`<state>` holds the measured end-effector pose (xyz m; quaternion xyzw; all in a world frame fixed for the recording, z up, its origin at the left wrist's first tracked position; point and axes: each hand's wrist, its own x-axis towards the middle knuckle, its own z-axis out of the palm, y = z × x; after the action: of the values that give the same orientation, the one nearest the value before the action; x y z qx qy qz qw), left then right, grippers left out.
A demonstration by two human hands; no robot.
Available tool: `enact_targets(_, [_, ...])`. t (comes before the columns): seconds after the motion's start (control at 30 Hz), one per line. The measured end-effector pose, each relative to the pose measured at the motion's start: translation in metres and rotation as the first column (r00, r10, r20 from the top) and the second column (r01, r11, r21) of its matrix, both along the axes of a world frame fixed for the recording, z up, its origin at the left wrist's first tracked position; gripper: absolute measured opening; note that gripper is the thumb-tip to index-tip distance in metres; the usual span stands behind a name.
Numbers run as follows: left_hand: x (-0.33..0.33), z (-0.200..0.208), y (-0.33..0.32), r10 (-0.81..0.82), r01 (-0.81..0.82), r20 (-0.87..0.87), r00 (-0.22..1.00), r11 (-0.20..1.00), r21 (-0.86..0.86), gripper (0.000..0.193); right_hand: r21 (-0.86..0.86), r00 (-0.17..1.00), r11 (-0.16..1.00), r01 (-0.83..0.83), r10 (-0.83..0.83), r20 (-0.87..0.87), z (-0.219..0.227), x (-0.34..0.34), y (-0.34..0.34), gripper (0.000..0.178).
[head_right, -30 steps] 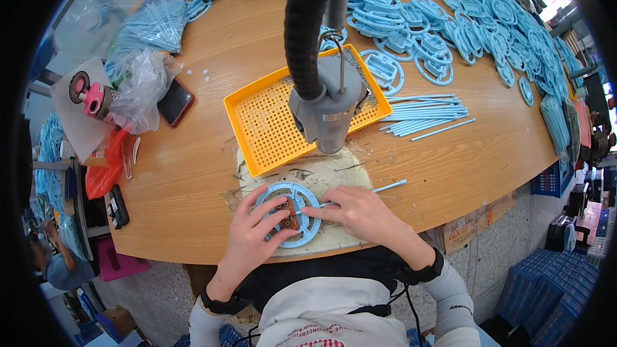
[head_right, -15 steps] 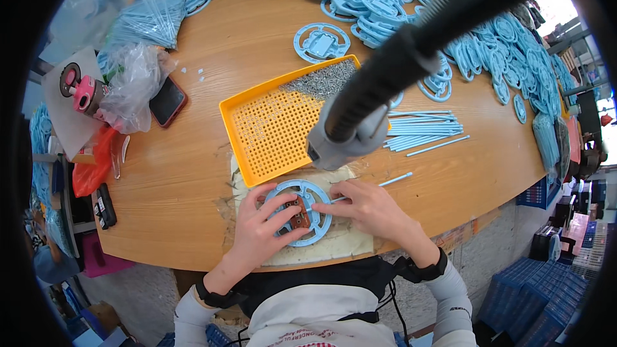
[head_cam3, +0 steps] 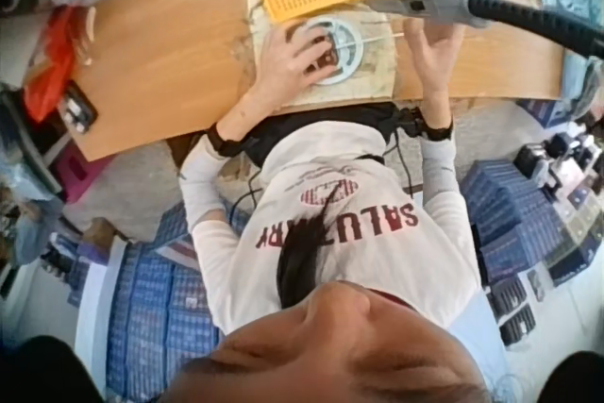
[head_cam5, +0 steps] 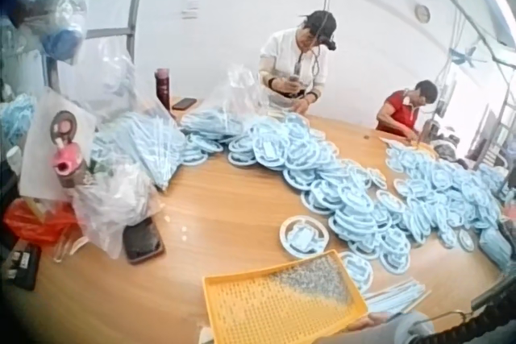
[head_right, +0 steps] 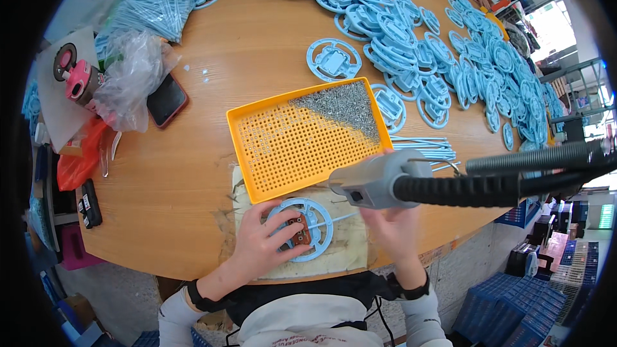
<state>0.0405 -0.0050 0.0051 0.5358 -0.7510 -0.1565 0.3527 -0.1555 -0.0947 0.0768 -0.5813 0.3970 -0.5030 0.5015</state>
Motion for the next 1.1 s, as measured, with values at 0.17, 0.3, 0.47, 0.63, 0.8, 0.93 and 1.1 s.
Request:
enact_targets(0.17, [0.000, -0.002, 0.000, 0.016, -0.015, -0.014, 1.000, 1.000, 0.005, 0.034, -0.019, 0.997, 1.000, -0.009, 0.007, -0.081, -0.005, 0.049, -0.008, 0.065])
enact_targets(0.3, [0.000, 0.000, 0.002, 0.016, -0.015, -0.027, 1.000, 1.000, 0.025, 0.034, -0.198, 1.000, 0.980, -0.012, 0.011, -0.008, -0.030, 0.050, -0.017, 0.049])
enact_targets(0.47, [0.001, -0.003, 0.004, 0.019, -0.018, -0.017, 1.000, 0.999, 0.039, 0.036, -0.169, 0.986, 0.980, -0.101, 0.122, 0.118, -0.003, 0.046, -0.035, 0.056])
enact_targets(0.63, [0.001, -0.003, 0.002, 0.006, -0.003, -0.053, 0.999, 0.998, 0.064, 0.036, -0.241, 0.957, 0.966, -0.087, 0.148, 0.248, 0.012, 0.075, -0.072, 0.056])
enact_targets(0.8, [0.002, -0.003, 0.004, 0.010, -0.007, -0.039, 0.999, 0.998, 0.066, 0.037, -0.321, 0.962, 0.931, -0.176, 0.232, 0.145, 0.003, 0.112, -0.104, 0.057])
enact_targets(0.93, [0.002, -0.003, 0.004, 0.006, -0.003, -0.039, 0.999, 0.997, 0.083, 0.036, -0.330, 0.968, 0.921, -0.207, 0.241, 0.063, -0.004, 0.125, -0.107, 0.058])
enact_targets(1.1, [0.003, -0.001, 0.003, 0.003, 0.002, -0.052, 0.999, 0.995, 0.099, 0.035, -0.300, 0.957, 0.918, -0.259, 0.286, 0.049, -0.012, 0.125, -0.107, 0.057])
